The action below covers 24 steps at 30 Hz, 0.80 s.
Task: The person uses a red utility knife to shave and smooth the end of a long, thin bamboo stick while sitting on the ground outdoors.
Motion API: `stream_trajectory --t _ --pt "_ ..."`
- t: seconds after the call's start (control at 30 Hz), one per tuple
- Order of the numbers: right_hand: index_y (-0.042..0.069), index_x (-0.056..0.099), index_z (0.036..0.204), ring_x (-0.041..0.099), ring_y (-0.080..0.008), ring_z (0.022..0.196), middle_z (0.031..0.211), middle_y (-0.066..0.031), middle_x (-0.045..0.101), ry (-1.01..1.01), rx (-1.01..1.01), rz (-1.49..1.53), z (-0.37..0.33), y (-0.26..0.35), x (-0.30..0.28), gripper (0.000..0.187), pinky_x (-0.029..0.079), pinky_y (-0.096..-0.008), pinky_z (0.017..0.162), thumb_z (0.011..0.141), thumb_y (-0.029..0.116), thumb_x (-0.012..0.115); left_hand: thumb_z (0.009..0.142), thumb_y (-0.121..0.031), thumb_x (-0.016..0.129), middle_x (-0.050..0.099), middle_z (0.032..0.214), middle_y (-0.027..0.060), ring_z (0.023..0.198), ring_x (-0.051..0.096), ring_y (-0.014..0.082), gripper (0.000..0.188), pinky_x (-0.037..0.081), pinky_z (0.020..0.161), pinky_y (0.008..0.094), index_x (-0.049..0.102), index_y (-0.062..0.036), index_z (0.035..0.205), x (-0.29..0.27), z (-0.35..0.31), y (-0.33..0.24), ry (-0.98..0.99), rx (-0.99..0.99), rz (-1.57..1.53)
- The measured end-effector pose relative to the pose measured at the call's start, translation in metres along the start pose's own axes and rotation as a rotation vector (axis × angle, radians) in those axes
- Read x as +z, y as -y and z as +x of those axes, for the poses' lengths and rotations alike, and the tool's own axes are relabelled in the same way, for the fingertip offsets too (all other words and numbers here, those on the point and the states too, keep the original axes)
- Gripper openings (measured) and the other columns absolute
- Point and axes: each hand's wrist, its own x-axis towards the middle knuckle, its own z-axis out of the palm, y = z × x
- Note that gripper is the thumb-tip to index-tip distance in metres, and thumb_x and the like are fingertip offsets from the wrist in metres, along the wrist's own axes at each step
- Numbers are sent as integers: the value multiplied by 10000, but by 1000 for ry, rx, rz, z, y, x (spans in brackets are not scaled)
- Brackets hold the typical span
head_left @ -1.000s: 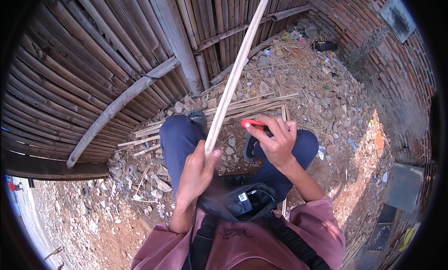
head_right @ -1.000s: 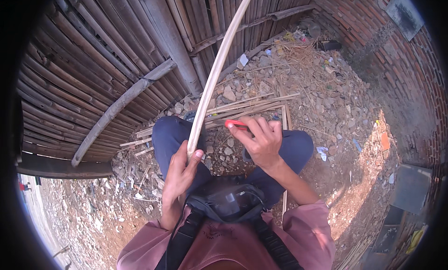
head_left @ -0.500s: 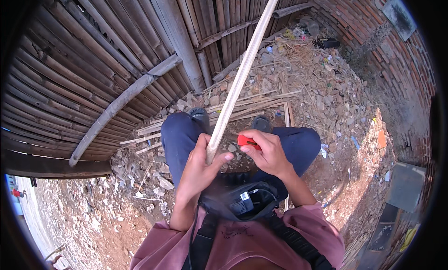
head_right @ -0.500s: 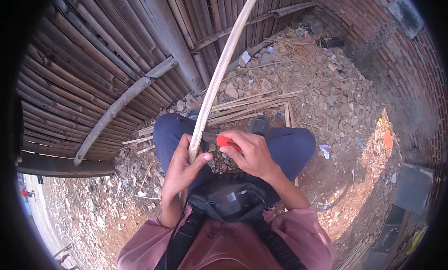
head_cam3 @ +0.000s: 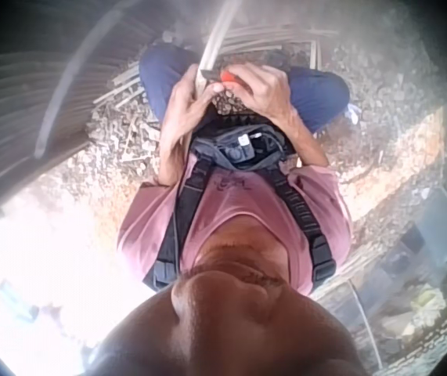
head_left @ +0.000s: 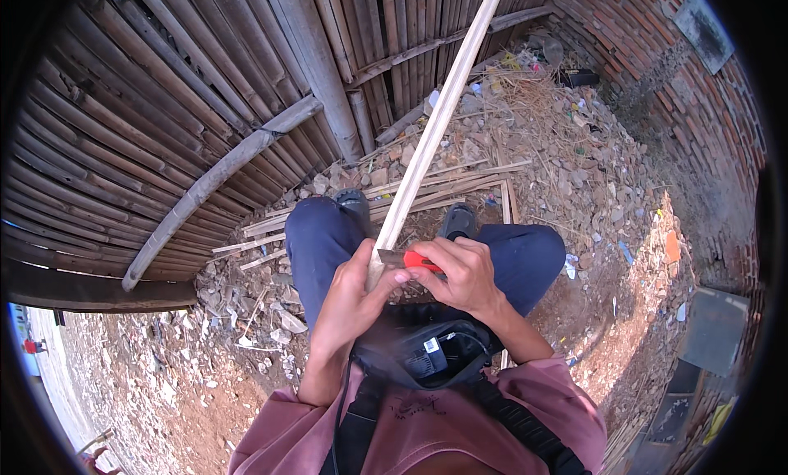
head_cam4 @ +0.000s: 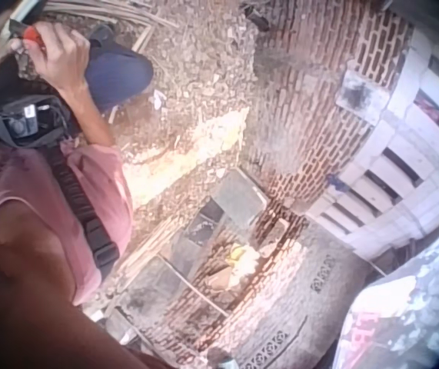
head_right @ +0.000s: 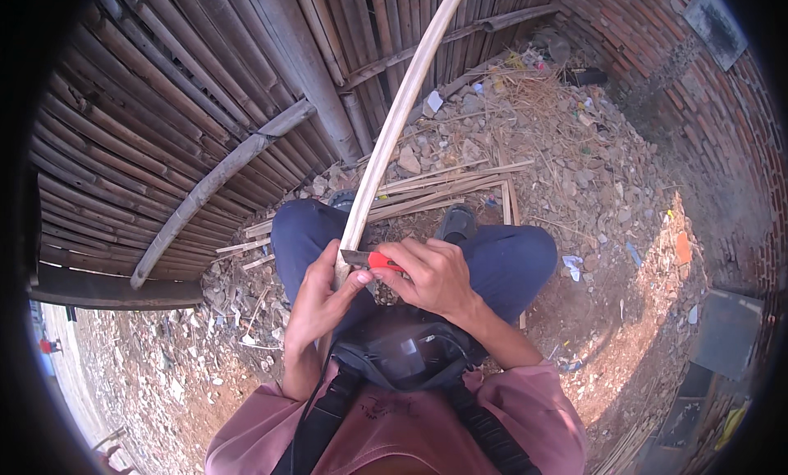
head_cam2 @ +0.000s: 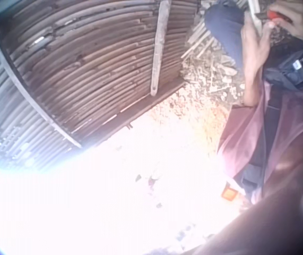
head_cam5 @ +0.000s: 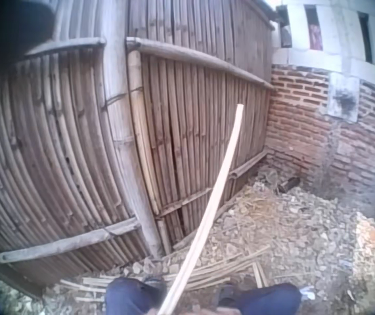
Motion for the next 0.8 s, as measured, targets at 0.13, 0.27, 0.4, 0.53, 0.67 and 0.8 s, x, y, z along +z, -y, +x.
stream_trajectory --t 0.13,0.27,0.4,0.53,0.67,0.8 --pt "108 733 1062 680 -255 628 832 -45 729 5 -5 -6 0 0 -1 295 513 -361 575 906 349 802 1019 -133 741 728 929 124 842 661 136 280 530 767 318 578 29 1178 0 -2 -1 33 -72 -53" --pt "109 731 1035 686 -252 636 819 -41 727 10 -2 -15 2 2 -2 309 511 -361 579 899 376 808 1028 -126 727 722 956 110 887 647 119 298 529 794 306 554 23 1219 1 -2 2 22 -103 -100" --pt "111 717 1014 693 -251 645 823 -40 726 12 -5 -4 0 3 0 310 511 -361 585 897 382 810 1037 -112 710 709 993 96 924 637 113 365 529 813 299 489 12 1300 4 -3 2 -11 -66 -185" --pt "119 708 1006 694 -251 644 808 -34 713 24 1 2 0 3 1 297 512 -364 586 901 378 807 1042 -107 694 706 999 101 919 640 121 417 529 798 312 454 -6 1368 3 -1 2 22 -78 -181" --pt "126 706 987 678 -245 615 778 -24 688 -12 -23 -36 -1 1 3 279 510 -361 569 906 376 803 1057 -147 674 706 910 121 808 653 170 340 526 753 339 537 5 1328 2 2 2 62 -52 -70" --pt "128 707 961 660 -236 583 767 -23 679 -24 -30 -54 2 5 3 271 507 -355 548 909 378 798 1072 -220 658 668 785 156 678 635 236 294 509 682 371 621 35 1215 2 -3 4 26 -52 -5"
